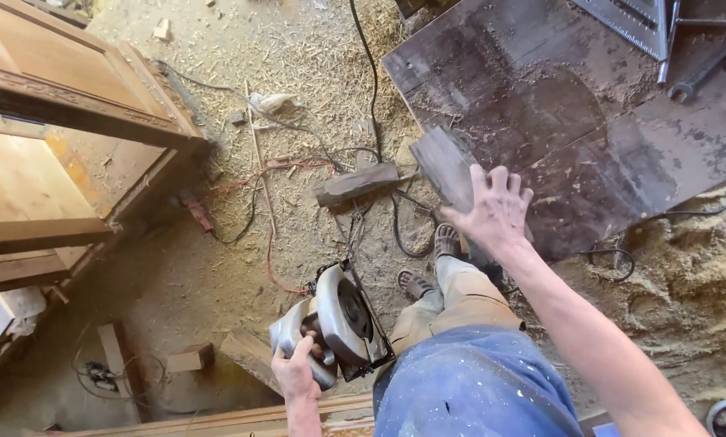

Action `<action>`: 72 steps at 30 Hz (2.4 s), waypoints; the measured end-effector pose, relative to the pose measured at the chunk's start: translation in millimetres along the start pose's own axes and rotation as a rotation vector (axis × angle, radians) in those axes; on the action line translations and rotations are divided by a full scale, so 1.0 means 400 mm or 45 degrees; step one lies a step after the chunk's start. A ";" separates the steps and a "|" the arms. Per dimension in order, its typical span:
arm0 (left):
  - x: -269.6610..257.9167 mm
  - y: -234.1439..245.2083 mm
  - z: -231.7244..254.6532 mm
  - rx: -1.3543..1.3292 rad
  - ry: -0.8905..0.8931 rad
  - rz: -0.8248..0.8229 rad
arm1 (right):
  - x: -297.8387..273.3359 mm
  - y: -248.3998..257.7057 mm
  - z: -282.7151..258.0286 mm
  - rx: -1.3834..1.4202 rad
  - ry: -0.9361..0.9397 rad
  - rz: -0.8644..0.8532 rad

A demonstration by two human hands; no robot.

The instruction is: Cutting a wooden board with a circular saw and then sanding the edges with an angle grinder.

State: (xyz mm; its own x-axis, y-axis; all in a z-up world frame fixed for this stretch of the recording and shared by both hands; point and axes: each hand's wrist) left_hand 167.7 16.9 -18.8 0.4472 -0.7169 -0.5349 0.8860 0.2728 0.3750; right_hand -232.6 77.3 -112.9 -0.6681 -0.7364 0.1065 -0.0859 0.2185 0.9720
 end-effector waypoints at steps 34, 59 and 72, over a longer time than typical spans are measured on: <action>-0.078 -0.155 0.371 0.711 -0.486 -1.047 | 0.045 -0.006 0.223 0.564 0.039 0.130; -0.196 -0.268 0.283 0.721 -0.625 -1.424 | 0.012 -0.088 0.210 0.422 -0.130 0.164; -0.217 -0.281 0.276 0.770 -0.690 -1.392 | 0.015 -0.088 0.209 0.452 -0.130 0.169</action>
State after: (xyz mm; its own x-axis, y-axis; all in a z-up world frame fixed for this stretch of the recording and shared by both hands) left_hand 15.8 -22.1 69.1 -0.6705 -0.5815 -0.4607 0.4990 -0.8130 0.3001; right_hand -295.4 118.9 -164.2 -0.7592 -0.6233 0.1874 -0.2323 0.5285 0.8166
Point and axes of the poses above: each hand's wrist, its own x-axis towards the middle knuckle, its own y-axis out of the back of the hand, z = x × y, and after that the axes turned 7 degrees about z, right-handed
